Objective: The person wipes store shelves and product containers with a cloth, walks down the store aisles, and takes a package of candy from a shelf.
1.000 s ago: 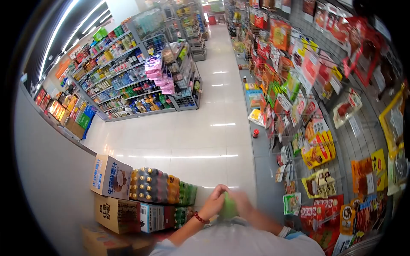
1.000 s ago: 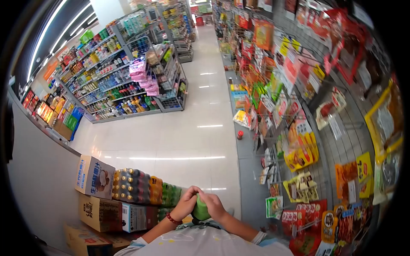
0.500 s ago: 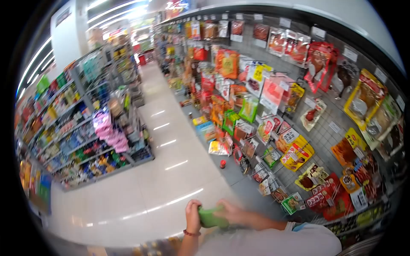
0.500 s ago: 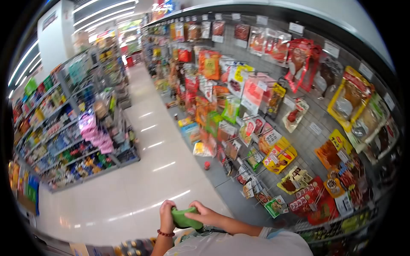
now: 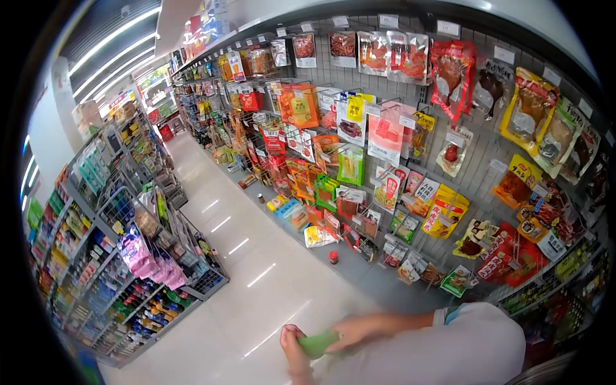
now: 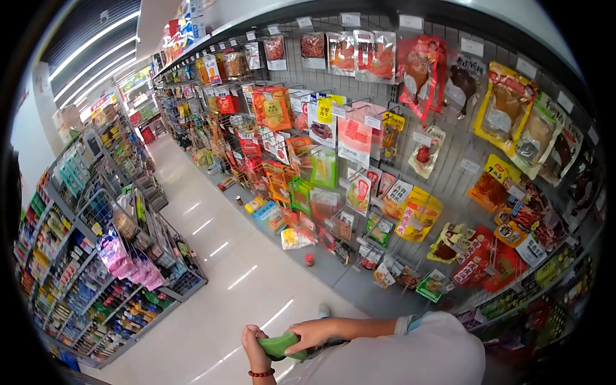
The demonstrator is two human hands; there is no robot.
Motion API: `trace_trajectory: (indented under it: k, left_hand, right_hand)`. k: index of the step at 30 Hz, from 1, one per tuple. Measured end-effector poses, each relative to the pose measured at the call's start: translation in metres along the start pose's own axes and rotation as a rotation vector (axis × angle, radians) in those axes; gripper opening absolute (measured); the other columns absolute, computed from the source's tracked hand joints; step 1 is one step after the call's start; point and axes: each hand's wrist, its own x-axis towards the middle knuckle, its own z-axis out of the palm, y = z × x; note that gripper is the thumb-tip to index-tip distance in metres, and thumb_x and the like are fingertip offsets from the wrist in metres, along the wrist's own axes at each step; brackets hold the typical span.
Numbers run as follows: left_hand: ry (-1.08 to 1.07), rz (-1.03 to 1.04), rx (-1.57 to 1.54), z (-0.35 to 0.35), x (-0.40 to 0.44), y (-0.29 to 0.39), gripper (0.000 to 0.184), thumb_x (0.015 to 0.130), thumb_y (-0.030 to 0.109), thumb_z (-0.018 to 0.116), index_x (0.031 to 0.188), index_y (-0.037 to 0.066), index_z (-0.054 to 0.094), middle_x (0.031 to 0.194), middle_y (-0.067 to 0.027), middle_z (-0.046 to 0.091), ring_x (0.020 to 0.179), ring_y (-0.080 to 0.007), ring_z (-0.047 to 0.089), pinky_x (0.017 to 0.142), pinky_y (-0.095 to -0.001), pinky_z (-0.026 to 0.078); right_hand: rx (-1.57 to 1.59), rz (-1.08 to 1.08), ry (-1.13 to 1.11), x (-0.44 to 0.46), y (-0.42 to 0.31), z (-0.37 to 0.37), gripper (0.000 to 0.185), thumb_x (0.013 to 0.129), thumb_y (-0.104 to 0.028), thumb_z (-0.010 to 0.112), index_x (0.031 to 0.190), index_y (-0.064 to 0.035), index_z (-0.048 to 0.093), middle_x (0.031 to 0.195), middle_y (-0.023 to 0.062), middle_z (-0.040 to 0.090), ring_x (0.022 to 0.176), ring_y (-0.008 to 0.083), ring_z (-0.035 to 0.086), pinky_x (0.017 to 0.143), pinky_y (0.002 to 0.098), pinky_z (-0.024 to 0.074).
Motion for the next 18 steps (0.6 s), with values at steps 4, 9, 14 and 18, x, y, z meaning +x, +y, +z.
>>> trace_trajectory:
  k: [4,9,14,18]
  left_hand:
    - [0.041,0.029,0.228,0.006,0.024,0.016,0.016,0.097,0.015,0.047,0.084,0.007,0.051,0.068,0.0008,0.047,0.062,-0.0078,0.042,0.057,-0.0238,0.035]
    - [0.083,0.007,0.520,0.010,0.073,0.040,0.022,0.102,0.023,0.048,0.094,0.004,0.057,0.084,0.0004,0.051,0.078,-0.0090,0.044,0.073,-0.0247,0.038]
    - [-0.105,-0.078,0.712,0.054,0.160,0.047,0.031,0.106,0.029,0.046,0.108,0.000,0.059,0.098,-0.0024,0.058,0.088,-0.0108,0.052,0.082,-0.0247,0.043]
    - [-0.371,-0.042,0.653,0.116,0.224,0.037,0.031,0.095,0.009,0.066,0.123,-0.001,0.058,0.106,-0.0048,0.065,0.092,-0.0104,0.059,0.083,-0.0260,0.049]
  right_hand:
    - [0.057,-0.068,-0.070,0.023,-0.028,-0.047,0.053,0.093,-0.052,0.062,0.111,-0.0015,0.061,0.100,0.0133,0.066,0.087,0.0213,0.062,0.078,0.0350,0.0510]
    - [0.049,-0.149,-0.075,0.041,-0.045,-0.128,0.056,0.101,-0.052,0.047,0.125,-0.0020,0.055,0.102,0.0188,0.067,0.092,0.0264,0.064,0.081,0.0371,0.0496]
    - [0.136,-0.222,0.089,0.064,-0.007,-0.222,0.056,0.102,-0.053,0.046,0.130,-0.0052,0.047,0.097,0.0189,0.065,0.086,0.0271,0.063,0.079,0.0382,0.0497]
    - [0.495,-0.297,0.365,0.074,0.051,-0.274,0.041,0.104,-0.042,0.048,0.127,-0.0083,0.046,0.096,0.0151,0.063,0.085,0.0204,0.062,0.078,0.0349,0.0496]
